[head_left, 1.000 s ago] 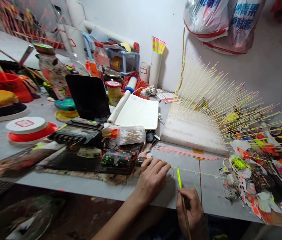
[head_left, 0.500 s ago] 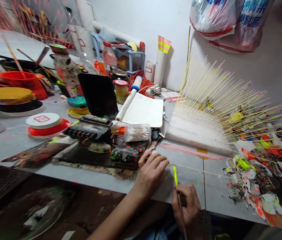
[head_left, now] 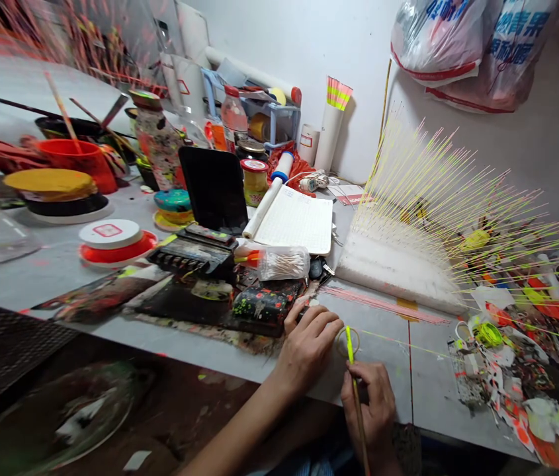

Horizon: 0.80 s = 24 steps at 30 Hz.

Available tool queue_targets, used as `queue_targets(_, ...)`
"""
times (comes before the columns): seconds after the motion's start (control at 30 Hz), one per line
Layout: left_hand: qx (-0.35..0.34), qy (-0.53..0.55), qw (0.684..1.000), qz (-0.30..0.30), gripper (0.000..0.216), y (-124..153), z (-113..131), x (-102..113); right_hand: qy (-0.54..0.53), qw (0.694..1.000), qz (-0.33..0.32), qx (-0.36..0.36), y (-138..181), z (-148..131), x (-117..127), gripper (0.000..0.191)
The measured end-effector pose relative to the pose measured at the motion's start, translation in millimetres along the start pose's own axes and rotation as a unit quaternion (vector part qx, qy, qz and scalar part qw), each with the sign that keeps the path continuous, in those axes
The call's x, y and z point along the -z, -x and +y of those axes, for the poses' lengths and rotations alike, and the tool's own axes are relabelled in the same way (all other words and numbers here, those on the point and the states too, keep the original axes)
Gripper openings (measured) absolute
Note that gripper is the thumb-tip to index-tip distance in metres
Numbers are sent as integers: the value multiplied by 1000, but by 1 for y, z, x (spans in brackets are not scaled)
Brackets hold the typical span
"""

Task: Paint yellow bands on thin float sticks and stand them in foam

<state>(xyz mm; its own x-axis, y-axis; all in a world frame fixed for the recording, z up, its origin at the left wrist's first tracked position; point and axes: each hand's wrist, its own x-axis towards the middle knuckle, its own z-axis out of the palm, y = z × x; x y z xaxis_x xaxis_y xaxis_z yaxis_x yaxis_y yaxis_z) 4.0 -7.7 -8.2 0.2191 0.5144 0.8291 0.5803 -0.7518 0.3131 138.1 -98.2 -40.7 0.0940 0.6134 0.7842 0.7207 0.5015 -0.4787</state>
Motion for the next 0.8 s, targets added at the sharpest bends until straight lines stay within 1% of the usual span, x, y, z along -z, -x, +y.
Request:
queue_targets(0.17,1,0,1000,6,23,-1,1,0,9,1000,2,0,-3,-3,2,17)
queue_targets(0.33,9,0,1000,-10,21,0,1,1,32,999,3,0,-8,-8,7,11)
queue_targets(0.43,5,1,1000,-7,20,1,0,0,37,999,9,-5,-10,-9,8,9)
queue_targets(0.63,2,-10,1000,-16,22,1,-1,1,34,999,16,-11,-9,-8,9,11)
queue_targets(0.8,-2,-10,1000,-18,22,-1,-1,3,-8,1000,15,-18,1,-8,11,16)
